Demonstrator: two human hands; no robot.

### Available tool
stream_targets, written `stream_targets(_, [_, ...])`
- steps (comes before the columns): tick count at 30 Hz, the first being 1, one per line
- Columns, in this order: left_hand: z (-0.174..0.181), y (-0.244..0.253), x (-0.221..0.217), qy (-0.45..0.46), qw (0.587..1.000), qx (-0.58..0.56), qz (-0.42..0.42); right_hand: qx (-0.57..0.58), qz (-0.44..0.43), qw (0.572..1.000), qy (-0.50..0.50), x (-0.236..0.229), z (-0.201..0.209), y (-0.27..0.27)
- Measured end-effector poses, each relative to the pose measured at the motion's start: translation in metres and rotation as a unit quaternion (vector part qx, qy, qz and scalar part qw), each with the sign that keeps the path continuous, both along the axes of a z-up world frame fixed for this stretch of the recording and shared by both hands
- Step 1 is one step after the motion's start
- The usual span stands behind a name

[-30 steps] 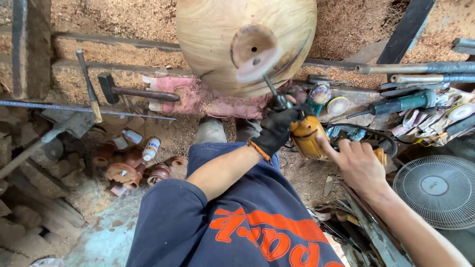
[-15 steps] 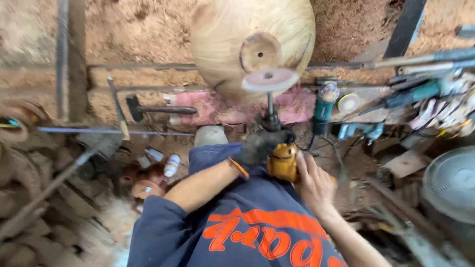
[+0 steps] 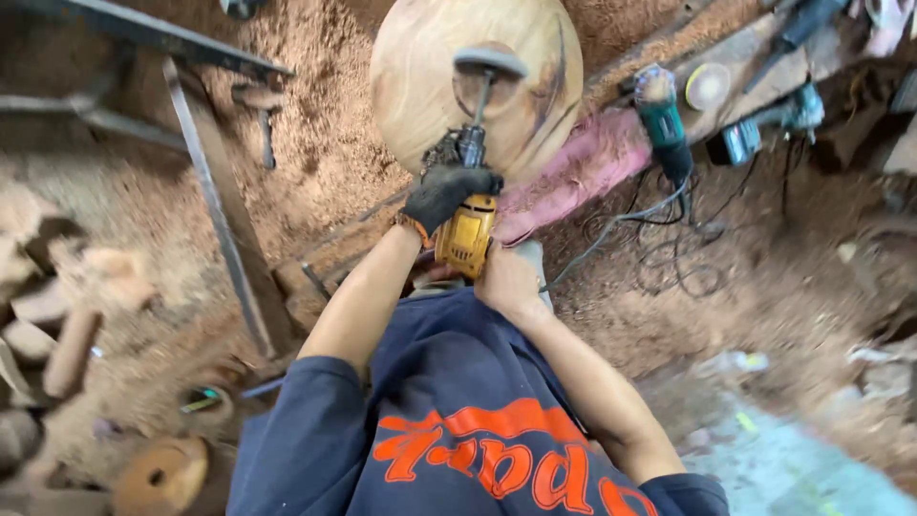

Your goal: Using a handheld drill with a sanding disc attachment to sand and polish the surface of a wooden bowl.

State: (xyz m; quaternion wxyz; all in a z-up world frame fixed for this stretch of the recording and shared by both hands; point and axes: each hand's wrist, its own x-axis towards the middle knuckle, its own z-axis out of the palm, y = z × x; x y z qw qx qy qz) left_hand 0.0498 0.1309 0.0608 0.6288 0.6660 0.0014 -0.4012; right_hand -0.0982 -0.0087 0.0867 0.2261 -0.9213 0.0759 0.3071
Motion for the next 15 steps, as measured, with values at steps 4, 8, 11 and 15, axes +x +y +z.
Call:
stream_targets(4, [-0.003,0.017,-0.022,-0.124,0.984,0.096,-0.086,-0.001,-0.01,0.999,0.043,-0.016,0.006,0.02])
stream_targets(8, [0.037,0.008,-0.004,0.068,0.995,-0.002,0.077,0.023,-0.022,0.999,0.036,-0.003,0.017,0.027])
stream_targets(11, [0.03,0.012,0.014,0.148,0.988,0.01,0.052,0.042,-0.057,0.997,0.03,0.023,0.036,0.032])
stream_targets(15, [0.034,0.016,-0.004,0.173,0.983,-0.017,0.065,0.035,-0.032,0.998,0.044,-0.005,0.021,0.037])
